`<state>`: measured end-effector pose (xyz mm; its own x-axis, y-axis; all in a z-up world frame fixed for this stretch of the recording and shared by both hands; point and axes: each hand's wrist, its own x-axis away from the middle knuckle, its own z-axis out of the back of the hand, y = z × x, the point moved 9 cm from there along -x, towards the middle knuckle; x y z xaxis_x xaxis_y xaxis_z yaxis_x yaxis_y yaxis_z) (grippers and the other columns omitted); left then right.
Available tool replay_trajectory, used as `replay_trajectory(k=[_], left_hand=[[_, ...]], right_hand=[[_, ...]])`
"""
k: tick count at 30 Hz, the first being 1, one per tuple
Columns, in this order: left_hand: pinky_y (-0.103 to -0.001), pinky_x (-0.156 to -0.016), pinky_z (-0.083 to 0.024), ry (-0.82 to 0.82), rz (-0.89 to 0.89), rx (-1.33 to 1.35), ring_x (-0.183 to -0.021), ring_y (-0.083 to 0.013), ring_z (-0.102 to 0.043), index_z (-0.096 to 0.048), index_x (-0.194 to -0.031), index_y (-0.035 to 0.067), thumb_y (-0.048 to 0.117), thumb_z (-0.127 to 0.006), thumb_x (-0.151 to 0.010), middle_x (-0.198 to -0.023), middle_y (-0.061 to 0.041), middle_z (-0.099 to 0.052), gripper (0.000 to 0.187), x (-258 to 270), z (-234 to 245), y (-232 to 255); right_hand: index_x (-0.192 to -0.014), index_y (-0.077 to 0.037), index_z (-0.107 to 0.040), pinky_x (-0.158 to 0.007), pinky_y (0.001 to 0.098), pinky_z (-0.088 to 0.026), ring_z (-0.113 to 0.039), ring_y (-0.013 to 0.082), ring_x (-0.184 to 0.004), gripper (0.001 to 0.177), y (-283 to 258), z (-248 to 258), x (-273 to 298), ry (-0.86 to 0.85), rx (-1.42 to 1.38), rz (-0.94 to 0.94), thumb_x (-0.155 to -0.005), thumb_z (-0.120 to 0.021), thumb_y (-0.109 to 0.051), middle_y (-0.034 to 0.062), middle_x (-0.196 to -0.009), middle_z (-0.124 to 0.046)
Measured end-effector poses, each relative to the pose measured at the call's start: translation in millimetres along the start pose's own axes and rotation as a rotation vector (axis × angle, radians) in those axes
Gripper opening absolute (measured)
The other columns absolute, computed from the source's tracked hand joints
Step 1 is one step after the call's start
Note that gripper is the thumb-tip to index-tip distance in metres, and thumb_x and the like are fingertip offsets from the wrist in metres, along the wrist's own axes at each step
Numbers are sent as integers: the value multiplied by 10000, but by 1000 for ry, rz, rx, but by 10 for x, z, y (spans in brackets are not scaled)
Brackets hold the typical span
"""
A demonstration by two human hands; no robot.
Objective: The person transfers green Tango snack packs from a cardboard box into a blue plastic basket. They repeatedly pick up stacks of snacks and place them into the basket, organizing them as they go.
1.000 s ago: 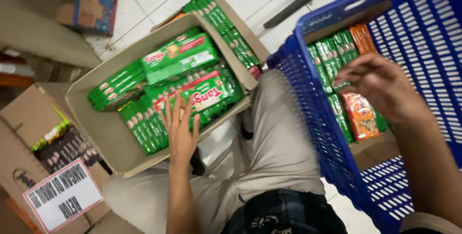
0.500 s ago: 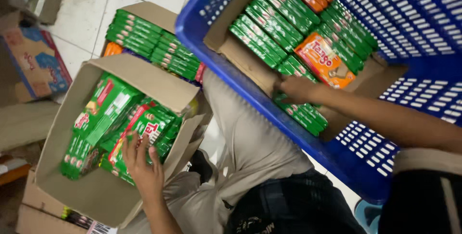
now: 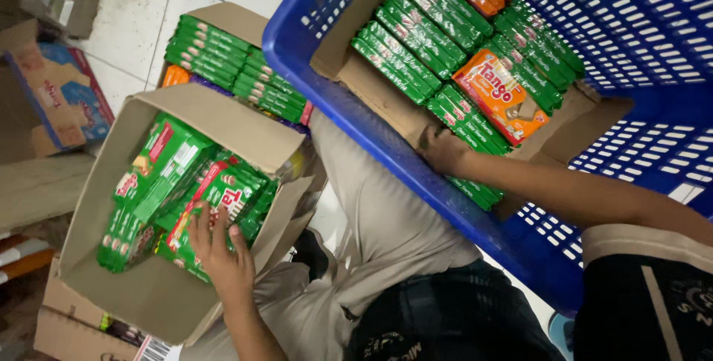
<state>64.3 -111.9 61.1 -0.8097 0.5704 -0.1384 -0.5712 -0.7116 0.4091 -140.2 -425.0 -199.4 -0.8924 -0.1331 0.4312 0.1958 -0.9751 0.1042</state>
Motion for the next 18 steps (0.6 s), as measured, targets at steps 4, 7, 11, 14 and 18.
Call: replay_trajectory(k=[4,7,11,14,18], left_hand=[[-618,-1233,-188,58,4,42,-1502,-451,-239,-494,-1451,91,340,-375,-1096,-1616,-220,-272,450,120,77,43],[-627,-1204,-172,96,91,7,-1468,-509,-208,-510,-1429,95,454,-324,-1072,-1580,-250,-259,540,250,196,-99],[-644,-1169,-143,185,142,1,-1426,-546,-206,-532,-1379,38,405,-294,-1080,-1519,-275,-267,529,442,400,-240],[-631,-1169,-154,213,162,-42,-1418,-531,-236,-535,-1379,75,427,-286,-1070,-1520,-261,-285,531,607,448,-482],[-646,-1163,-162,278,232,-1,-1421,-522,-245,-543,-1334,78,419,-312,-1066,-1500,-250,-309,491,757,543,-749]], right_hand=[[-1417,-264,-444,-694,513,-493,-596,421,-1019,471,1,-146,13,-64,33,41,-961,-331,-246,276,-1359,-502],[-1334,-269,-569,-668,498,-571,-570,467,-1112,419,4,-98,13,-50,-167,-52,-935,-441,-263,221,-1377,-504],[-1302,-275,-650,-627,506,-647,-587,643,-1031,405,261,-508,100,-140,-558,-121,-934,-485,-317,285,-1364,-490],[-1374,82,-410,-873,640,-562,-536,679,-1096,479,373,705,530,-258,-957,-393,-930,-351,-90,439,-1326,-477],[-1018,130,-724,-928,605,-526,-646,603,-968,365,452,895,657,-236,-776,-210,-858,-478,-88,413,-943,-692]])
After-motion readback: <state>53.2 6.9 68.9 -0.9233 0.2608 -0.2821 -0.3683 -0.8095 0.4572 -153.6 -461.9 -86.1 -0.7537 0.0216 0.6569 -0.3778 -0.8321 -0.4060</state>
